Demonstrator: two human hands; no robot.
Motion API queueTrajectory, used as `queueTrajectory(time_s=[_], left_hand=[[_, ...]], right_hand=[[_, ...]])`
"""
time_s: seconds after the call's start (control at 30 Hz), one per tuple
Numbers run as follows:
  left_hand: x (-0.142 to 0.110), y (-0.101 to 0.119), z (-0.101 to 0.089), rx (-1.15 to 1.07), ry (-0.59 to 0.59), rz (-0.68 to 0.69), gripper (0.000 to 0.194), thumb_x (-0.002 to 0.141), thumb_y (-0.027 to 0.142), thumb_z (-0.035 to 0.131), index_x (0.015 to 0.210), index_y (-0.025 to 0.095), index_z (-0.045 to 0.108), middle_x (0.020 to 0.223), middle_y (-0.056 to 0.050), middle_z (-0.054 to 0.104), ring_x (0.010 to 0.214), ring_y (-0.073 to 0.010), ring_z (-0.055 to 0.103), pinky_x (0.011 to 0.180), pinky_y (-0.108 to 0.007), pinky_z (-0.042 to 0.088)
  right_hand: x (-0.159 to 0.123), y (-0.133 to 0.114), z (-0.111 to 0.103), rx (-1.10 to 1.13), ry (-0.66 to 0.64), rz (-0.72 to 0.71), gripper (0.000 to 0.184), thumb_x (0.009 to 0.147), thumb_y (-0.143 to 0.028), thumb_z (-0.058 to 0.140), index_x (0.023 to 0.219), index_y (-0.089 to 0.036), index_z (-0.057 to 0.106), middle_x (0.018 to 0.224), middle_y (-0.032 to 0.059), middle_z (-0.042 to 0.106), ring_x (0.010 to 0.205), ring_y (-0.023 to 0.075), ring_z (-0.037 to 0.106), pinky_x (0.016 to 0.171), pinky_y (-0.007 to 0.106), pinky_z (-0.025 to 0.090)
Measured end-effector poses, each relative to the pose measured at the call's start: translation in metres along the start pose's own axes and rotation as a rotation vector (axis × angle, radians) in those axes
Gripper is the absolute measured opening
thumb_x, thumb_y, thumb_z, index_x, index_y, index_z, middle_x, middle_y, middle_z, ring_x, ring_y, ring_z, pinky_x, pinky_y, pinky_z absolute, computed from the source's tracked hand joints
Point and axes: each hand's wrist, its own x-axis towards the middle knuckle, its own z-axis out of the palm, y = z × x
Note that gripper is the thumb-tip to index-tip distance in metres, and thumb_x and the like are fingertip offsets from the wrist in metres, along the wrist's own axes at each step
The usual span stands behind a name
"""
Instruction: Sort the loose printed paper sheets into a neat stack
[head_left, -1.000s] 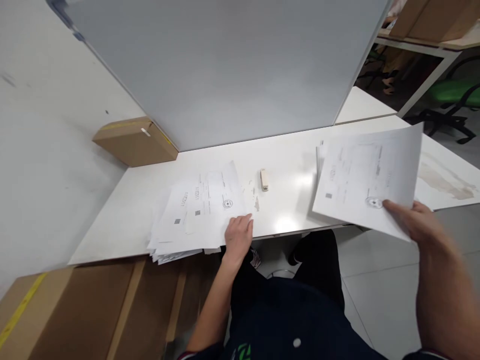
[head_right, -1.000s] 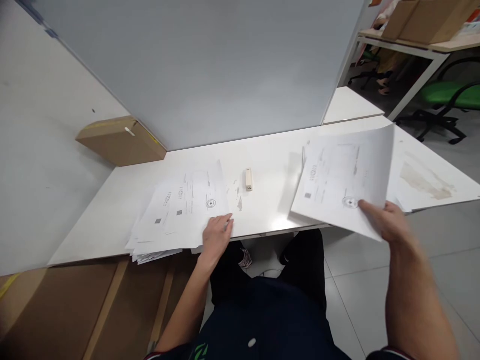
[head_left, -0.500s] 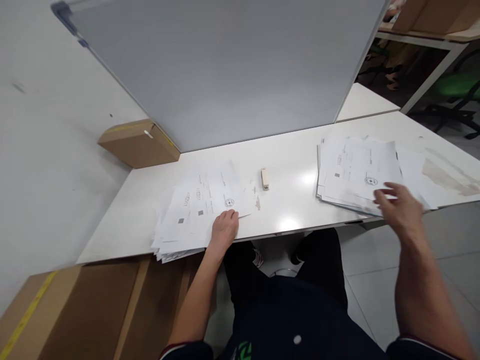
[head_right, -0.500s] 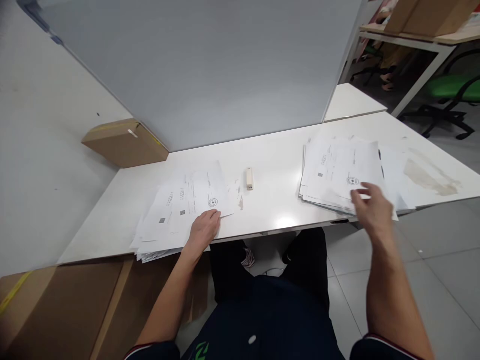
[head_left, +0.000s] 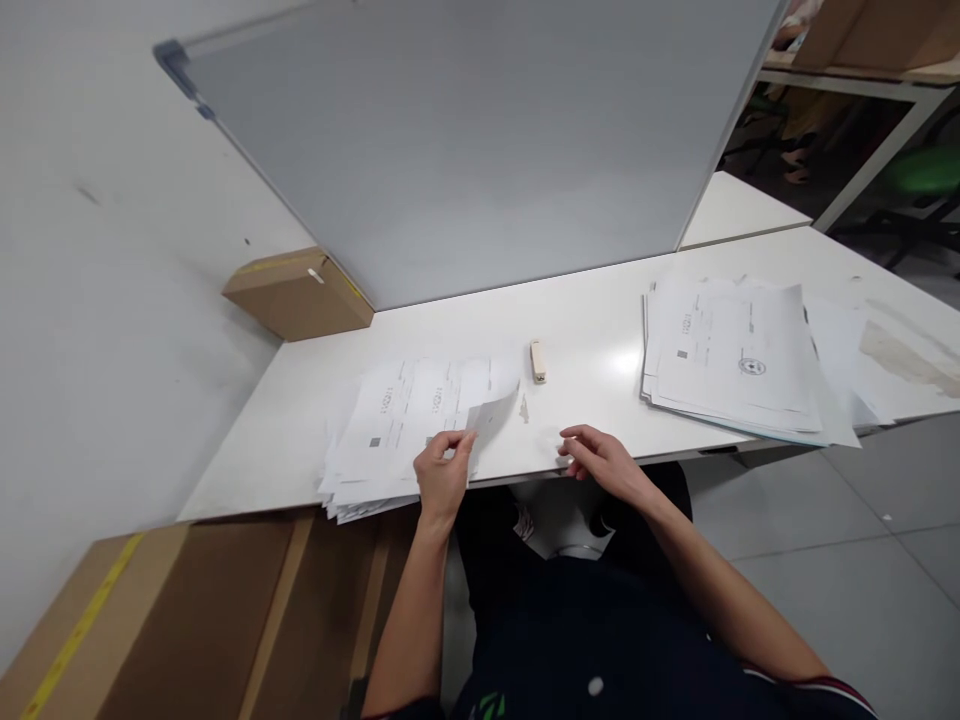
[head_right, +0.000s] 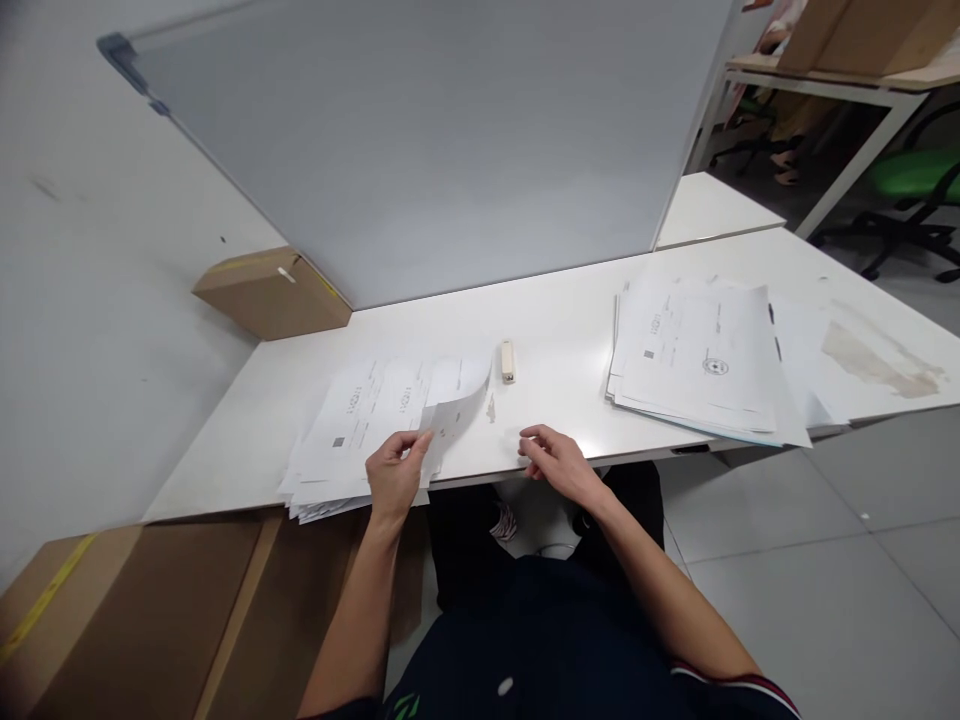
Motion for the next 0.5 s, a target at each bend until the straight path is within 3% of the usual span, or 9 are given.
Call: queueTrajectory(time_s=[0.13, 0.27, 0.4, 0.5], left_hand=[[-0.005, 0.009, -0.006, -0.099, -0.011, -0.058, 0.022, 0.071, 0.035, 0.061, 0.061, 0.017, 0.053, 0.058, 0.004, 0.05, 0.058, -0.0091, 0.047, 0.057, -0.021, 0.038], [-0.019, 0.018, -0.008, -0.126, -0.054, -0.018, 0.021, 0.072, 0.031, 0.062, 0.06, 0.017, 0.05, 0.059, 0.004, 0.05, 0.059, -0.009, 0.047, 0.059, -0.022, 0.038], [-0.045, 0.023, 0.0, -0.15, -0.181, 0.11, 0.016, 0.075, 0.028, 0.06, 0.064, 0.018, 0.055, 0.067, 0.001, 0.056, 0.066, -0.0112, 0.053, 0.065, -0.024, 0.042], [-0.063, 0.022, 0.006, -0.175, -0.27, 0.145, 0.014, 0.079, 0.026, 0.055, 0.068, 0.018, 0.057, 0.069, -0.001, 0.059, 0.069, -0.0125, 0.055, 0.065, -0.025, 0.044]], right_hand=[[0.012, -0.005, 0.011, 0.303, -0.107, 0.172, 0.05, 0.083, -0.057, 0.039, 0.108, -0.015, 0.05, 0.1, 0.0124, 0.061, 0.062, 0.0137, 0.063, 0.057, 0.028, 0.052], [0.03, -0.012, 0.02, 0.539, -0.172, 0.31, 0.059, 0.079, -0.063, 0.038, 0.112, -0.014, 0.045, 0.102, 0.0148, 0.061, 0.062, 0.017, 0.065, 0.058, 0.033, 0.054], [0.048, -0.014, 0.027, 0.594, -0.227, 0.342, 0.051, 0.078, -0.06, 0.046, 0.096, -0.013, 0.053, 0.085, 0.0114, 0.065, 0.061, 0.018, 0.064, 0.056, 0.032, 0.054], [0.054, -0.007, 0.029, 0.525, -0.166, 0.302, 0.032, 0.074, -0.043, 0.061, 0.084, -0.012, 0.057, 0.074, 0.0082, 0.067, 0.059, 0.0158, 0.062, 0.056, 0.028, 0.051]])
